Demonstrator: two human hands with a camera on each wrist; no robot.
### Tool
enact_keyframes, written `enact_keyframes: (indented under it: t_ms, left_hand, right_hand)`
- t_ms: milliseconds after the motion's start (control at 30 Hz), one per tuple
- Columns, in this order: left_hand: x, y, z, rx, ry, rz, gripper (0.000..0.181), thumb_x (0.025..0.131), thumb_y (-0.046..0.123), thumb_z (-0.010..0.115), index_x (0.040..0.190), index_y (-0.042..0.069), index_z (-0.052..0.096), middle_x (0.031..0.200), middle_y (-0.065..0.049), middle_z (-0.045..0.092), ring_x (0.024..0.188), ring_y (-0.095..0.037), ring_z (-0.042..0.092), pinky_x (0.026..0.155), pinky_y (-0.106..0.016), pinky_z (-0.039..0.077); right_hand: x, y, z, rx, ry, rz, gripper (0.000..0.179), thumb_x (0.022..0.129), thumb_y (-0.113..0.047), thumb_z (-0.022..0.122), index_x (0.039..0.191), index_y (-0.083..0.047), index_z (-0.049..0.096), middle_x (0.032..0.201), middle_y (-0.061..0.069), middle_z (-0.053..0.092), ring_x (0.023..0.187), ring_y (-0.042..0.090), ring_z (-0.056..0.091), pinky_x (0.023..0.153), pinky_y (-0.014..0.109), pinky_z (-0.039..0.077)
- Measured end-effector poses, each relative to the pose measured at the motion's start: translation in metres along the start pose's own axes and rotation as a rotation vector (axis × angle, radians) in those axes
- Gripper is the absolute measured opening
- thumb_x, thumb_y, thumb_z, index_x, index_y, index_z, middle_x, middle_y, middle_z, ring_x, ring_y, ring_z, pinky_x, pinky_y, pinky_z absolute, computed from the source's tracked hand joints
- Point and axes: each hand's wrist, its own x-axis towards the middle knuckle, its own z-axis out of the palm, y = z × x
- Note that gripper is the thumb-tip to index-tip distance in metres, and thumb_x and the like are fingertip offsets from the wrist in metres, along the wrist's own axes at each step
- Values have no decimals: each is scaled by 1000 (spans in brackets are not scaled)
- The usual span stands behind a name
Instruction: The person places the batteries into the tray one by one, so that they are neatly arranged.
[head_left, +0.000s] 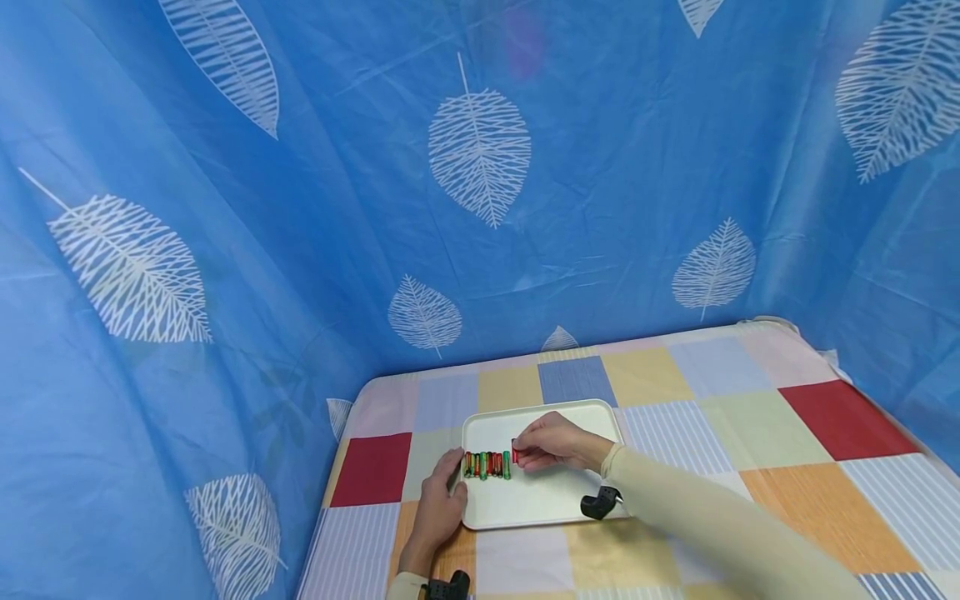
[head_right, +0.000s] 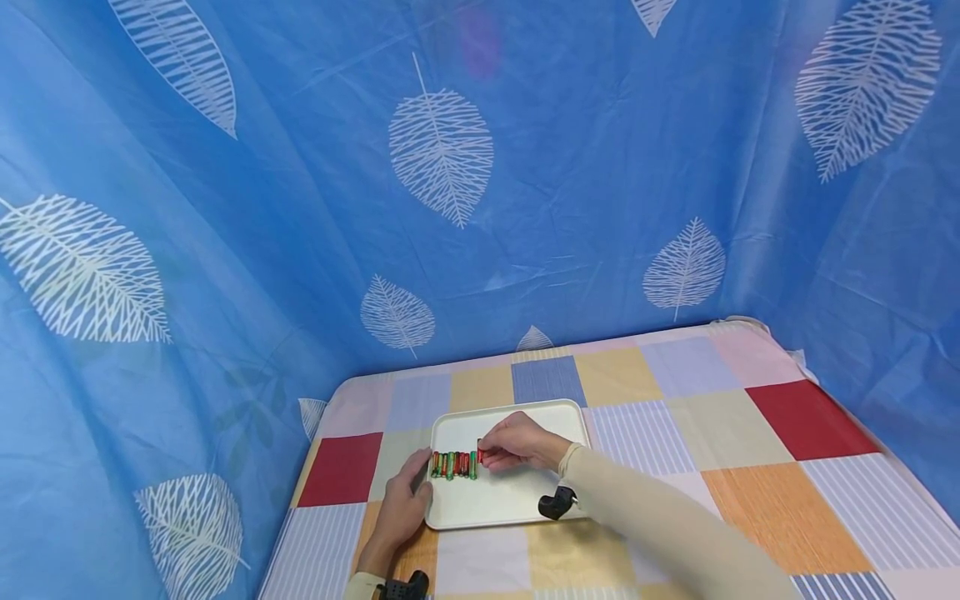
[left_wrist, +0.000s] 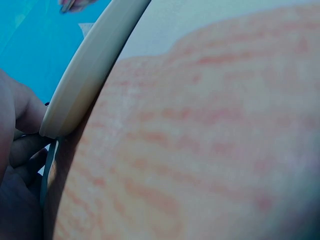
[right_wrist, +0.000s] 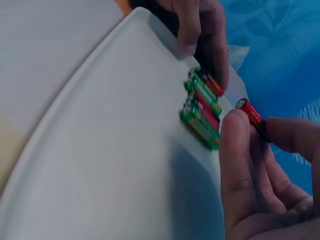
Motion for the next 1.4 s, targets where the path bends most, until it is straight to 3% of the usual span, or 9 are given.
enact_keyframes:
  t_ms: [333, 600, 767, 1233, 1400]
  left_hand:
    - [1, -2, -1, 17, 6, 31, 57, 101, -4, 60, 158, -4, 55, 165, -26, 51, 158, -47, 44, 128, -65, 35]
    - [1, 0, -2, 17, 1, 39, 57, 100, -4, 60, 157, -4, 55, 165, -26, 51, 157, -46, 44, 127, -66, 36]
    - [1, 0, -2, 13, -4, 15, 58, 101, -3, 59, 158, -3, 54, 166, -24, 51, 159, -43, 44, 129, -63, 35]
    - [2, -1, -2, 9, 14, 33, 57, 100, -4, 60, 157, -3, 55, 165, -25, 52, 157, -46, 45, 128, -65, 35]
    - [2, -2, -2, 18, 4, 24, 58, 101, -3, 60, 158, -3, 54, 166, -24, 51, 158, -44, 45, 128, -64, 36]
  right_hand:
    - [22, -13, 43, -81, 19, -8, 12, 97, -4, 75, 98, 6, 80, 74, 9, 77, 62, 9, 75, 62, 24, 66]
    - [36, -10, 62, -114, 99, 7, 12, 95, -2, 77, 90, 8, 80, 66, 9, 75, 54, 9, 71, 57, 23, 64]
    - [38, -9, 67, -127, 119, 9, 11, 95, -1, 77, 89, 9, 80, 64, 9, 75, 51, 8, 70, 55, 23, 64]
    - [37, -8, 65, -99, 101, 16, 9, 94, 0, 77, 92, 9, 80, 70, 11, 77, 56, 12, 73, 62, 28, 67]
    - [36, -14, 58, -87, 67, -9, 16, 96, -1, 76, 102, 13, 79, 75, 13, 78, 59, 11, 74, 65, 28, 68]
